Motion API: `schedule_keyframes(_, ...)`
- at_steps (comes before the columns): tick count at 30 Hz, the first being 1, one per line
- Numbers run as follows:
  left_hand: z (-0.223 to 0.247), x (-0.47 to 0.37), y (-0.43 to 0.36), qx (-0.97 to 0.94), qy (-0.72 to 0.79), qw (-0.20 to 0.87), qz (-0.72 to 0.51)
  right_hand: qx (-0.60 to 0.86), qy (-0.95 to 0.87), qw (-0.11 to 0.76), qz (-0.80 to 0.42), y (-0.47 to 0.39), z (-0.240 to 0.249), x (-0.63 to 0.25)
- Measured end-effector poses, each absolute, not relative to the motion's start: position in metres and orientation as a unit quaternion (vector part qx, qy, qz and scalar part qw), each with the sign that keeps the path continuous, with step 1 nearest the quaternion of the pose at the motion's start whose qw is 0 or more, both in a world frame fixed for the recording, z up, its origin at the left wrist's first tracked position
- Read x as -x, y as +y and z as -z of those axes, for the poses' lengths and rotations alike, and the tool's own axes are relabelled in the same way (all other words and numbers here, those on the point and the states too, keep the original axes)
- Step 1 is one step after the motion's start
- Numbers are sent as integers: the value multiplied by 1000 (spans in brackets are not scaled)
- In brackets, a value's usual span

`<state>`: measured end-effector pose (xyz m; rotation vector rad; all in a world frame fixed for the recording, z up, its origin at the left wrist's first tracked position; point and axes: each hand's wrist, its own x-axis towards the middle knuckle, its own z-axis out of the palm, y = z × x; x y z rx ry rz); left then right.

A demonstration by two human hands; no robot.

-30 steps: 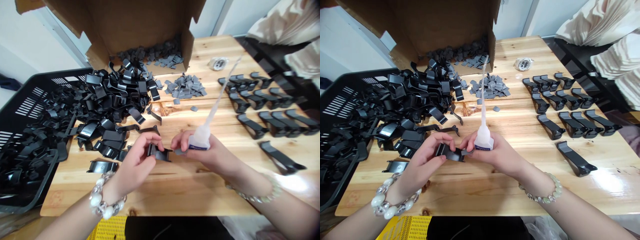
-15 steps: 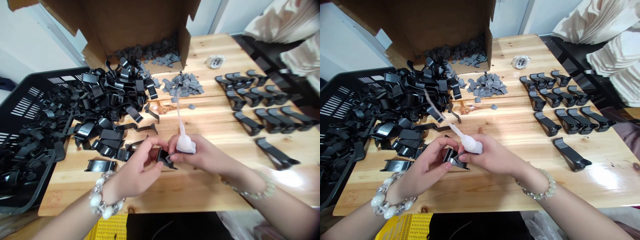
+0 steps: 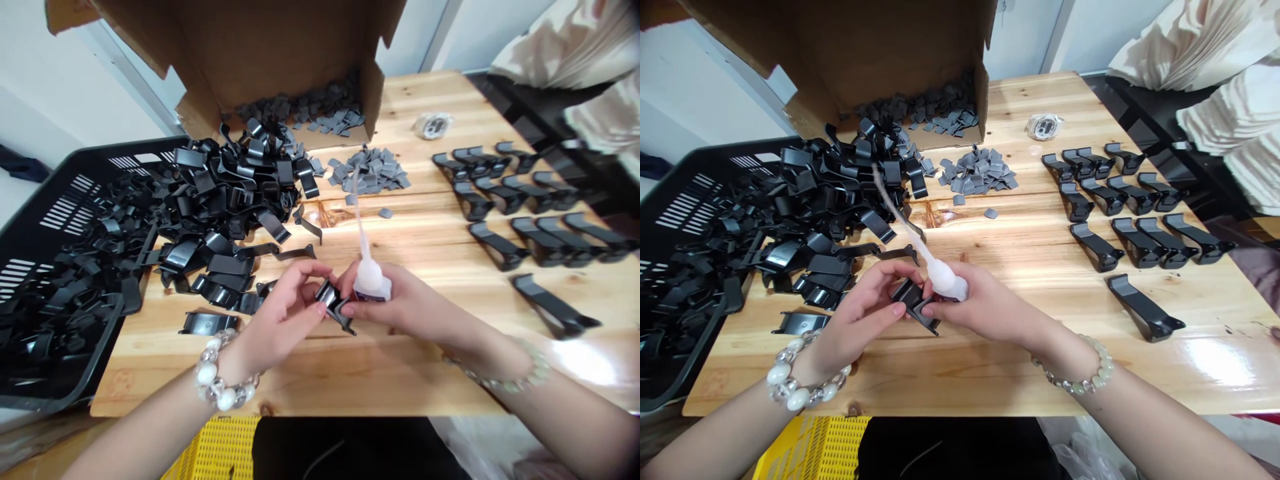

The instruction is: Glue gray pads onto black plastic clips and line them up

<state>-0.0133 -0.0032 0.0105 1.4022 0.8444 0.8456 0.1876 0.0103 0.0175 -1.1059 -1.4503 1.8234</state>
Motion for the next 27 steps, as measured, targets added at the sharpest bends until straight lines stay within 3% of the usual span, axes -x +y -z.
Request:
schedule_keyframes(6,-8,9,2,-633,351,607,-327,480,-492,344,-640,7,-15,-187)
schedule_keyframes(13,-9,11,2,-630,393,600,-298,486,-517,299,-638,7,-17,-185)
schedule_keyframes(20,-2,10,-3,-505,385,705,-315,463,-582,276,-609,4,-16,-185)
schedule_keyframes(27,0,8,-3,-501,380,703,-331,469,-561,319,-603,1,-13,-179)
